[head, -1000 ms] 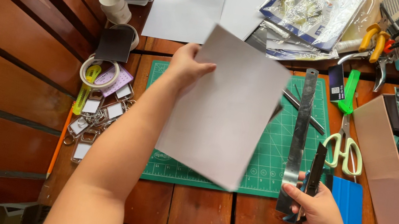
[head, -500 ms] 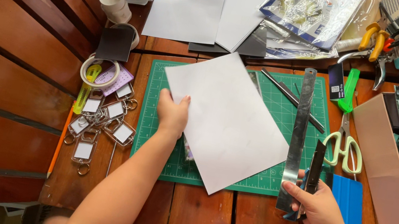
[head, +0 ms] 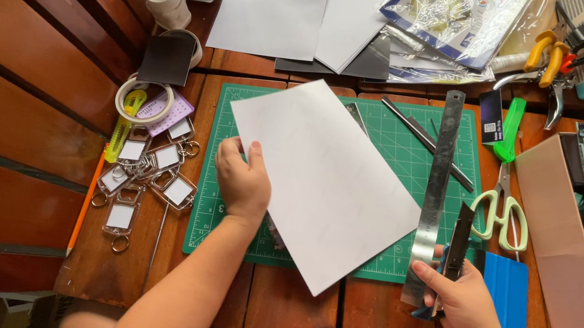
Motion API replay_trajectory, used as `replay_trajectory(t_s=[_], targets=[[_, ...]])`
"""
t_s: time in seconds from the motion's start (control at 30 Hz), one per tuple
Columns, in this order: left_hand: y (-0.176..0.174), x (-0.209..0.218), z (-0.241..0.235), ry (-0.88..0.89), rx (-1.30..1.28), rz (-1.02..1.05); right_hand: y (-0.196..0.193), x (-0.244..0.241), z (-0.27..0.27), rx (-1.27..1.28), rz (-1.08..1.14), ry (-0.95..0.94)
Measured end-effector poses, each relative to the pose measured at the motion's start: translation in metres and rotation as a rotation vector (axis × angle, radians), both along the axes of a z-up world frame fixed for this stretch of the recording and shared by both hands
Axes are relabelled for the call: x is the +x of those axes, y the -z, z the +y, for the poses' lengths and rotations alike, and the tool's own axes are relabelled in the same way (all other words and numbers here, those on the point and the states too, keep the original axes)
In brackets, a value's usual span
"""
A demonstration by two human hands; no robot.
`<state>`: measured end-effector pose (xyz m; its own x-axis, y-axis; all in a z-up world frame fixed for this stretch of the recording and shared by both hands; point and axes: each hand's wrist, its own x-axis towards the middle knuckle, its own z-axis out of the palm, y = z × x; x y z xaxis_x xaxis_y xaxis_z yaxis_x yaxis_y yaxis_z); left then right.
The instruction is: The person uses a metal ruler and a utility knife to cut a printed sheet of paper on a green cutting mat. They align the ruler, score the paper, and separate the sections. The person also uses a blue plastic scraper to smooth the paper surface.
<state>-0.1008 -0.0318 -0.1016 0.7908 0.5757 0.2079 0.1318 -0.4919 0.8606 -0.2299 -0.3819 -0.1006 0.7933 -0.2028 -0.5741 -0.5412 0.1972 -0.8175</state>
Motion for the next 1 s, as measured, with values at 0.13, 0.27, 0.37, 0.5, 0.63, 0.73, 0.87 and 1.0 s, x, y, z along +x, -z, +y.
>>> replay_trajectory(t_s=[0.13,0.27,0.37,0.5,0.63,0.73,0.87,1.0], targets=[[-0.007,0.016,0.035,0.007,-0.014,0.142,0.000,0.000,0.001,-0.026,0.018,0.005],[-0.025,0.016,0.058,0.000,0.009,0.365,-0.002,0.001,0.003,-0.035,0.024,0.005],[-0.032,0.012,0.062,0.037,0.095,0.424,-0.007,0.001,0.005,-0.046,0.033,0.012],[-0.029,0.012,0.051,-0.008,0.372,0.358,-0.020,0.002,0.013,-0.073,0.039,-0.036],[-0.012,0.020,0.019,0.177,0.684,-0.081,-0.047,0.007,0.027,-0.126,0.058,-0.124],[-0.012,0.031,-0.028,0.633,0.537,-0.229,-0.071,0.013,0.037,-0.218,0.101,-0.139],[-0.033,0.041,-0.073,0.875,0.583,-0.079,-0.040,0.021,0.024,-0.173,-0.218,-0.132],[-0.020,0.061,-0.080,0.912,0.747,0.338,-0.031,0.043,0.011,-0.225,-0.178,-0.222]])
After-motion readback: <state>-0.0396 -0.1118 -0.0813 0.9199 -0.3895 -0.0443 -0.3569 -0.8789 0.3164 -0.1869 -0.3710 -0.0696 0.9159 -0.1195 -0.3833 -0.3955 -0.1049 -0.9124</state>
